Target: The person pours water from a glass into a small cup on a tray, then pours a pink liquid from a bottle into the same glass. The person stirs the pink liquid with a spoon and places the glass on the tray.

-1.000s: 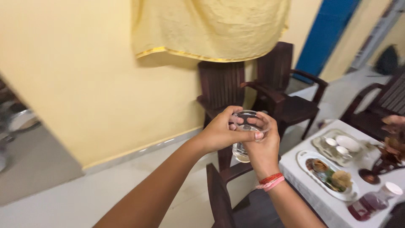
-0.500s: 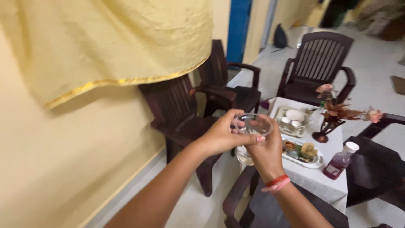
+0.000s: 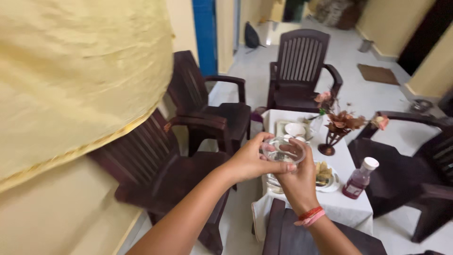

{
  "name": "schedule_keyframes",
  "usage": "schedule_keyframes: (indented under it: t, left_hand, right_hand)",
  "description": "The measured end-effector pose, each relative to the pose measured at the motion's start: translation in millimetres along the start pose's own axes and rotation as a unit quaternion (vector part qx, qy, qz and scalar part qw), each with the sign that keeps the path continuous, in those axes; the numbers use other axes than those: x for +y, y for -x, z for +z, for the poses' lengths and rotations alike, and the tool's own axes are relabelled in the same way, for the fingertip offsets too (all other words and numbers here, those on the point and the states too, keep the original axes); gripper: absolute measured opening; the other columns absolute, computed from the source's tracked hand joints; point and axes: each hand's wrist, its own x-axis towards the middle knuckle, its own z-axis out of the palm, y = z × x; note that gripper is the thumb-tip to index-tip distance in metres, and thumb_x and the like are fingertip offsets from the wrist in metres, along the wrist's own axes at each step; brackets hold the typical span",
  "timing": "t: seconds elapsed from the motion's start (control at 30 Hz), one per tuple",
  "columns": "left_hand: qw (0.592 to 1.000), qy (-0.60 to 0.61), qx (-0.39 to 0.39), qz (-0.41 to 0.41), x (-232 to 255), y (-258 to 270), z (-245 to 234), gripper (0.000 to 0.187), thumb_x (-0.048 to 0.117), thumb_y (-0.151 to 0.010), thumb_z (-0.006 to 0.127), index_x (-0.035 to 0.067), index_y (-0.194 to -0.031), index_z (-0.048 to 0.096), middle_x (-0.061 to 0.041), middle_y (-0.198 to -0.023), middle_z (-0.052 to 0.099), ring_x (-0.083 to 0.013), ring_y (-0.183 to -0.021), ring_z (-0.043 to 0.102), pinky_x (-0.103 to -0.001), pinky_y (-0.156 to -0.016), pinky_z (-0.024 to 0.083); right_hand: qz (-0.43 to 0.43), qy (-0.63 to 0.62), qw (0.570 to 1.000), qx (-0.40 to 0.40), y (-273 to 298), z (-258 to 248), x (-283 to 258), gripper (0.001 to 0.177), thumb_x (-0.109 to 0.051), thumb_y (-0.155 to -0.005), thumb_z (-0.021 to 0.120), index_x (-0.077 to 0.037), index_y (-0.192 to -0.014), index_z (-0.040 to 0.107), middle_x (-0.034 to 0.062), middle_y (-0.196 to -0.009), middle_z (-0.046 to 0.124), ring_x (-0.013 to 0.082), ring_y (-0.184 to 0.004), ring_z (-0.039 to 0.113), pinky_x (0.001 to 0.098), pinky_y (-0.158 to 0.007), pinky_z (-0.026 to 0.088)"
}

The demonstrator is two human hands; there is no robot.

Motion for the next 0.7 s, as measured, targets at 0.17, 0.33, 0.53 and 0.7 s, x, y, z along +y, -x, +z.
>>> schedule_keyframes:
  t: [0.17, 0.33, 0.53, 0.7]
  left_hand:
    - [0.998, 0.037, -0.059, 0.004, -23, -50, -15, 0.118, 0.051, -0.054, 0.093, 0.000, -0.146, 0.040, -0.019, -0.132, 0.060, -0.0242, -0.109, 0.065, -0.036, -0.090, 0.057]
    - [0.995, 0.004, -0.097, 0.011, -45, -96, -33, 0.115, 0.045, -0.054, 0.096, -0.002, -0.144, 0.041, -0.020, -0.131, 0.061, -0.0257, -0.119, 0.064, -0.036, -0.096, 0.056]
    - [0.985, -0.032, -0.155, 0.068, -47, -146, -63, 0.113, 0.048, -0.055, 0.095, -0.005, -0.141, 0.045, -0.019, -0.133, 0.063, -0.0255, -0.122, 0.066, -0.036, -0.099, 0.056]
    - [0.987, -0.063, -0.130, 0.075, -52, -180, -89, 0.112, 0.050, -0.054, 0.095, -0.005, -0.141, 0.049, -0.019, -0.133, 0.065, -0.0240, -0.119, 0.067, -0.035, -0.098, 0.055]
  right_hand:
    - [-0.002, 0.083, 0.995, 0.057, -21, 16, 32, 0.077, -0.008, -0.071, 0.087, -0.002, -0.136, 0.047, 0.0130, -0.120, 0.064, 0.0211, -0.112, 0.064, 0.0337, -0.092, 0.056]
    - [-0.003, 0.109, 0.990, 0.088, -41, 26, 62, 0.080, -0.006, -0.068, 0.086, -0.003, -0.138, 0.045, 0.0123, -0.122, 0.064, 0.0213, -0.114, 0.064, 0.0338, -0.095, 0.055]
    - [0.028, 0.102, 0.986, 0.128, -70, 53, 82, 0.081, -0.002, -0.068, 0.085, -0.005, -0.138, 0.043, 0.0122, -0.123, 0.063, 0.0216, -0.116, 0.064, 0.0339, -0.095, 0.055]
    - [0.051, 0.100, 0.985, 0.131, -113, 68, 98, 0.085, -0.002, -0.066, 0.087, -0.007, -0.138, 0.042, 0.0119, -0.122, 0.061, 0.0228, -0.113, 0.064, 0.0341, -0.092, 0.056]
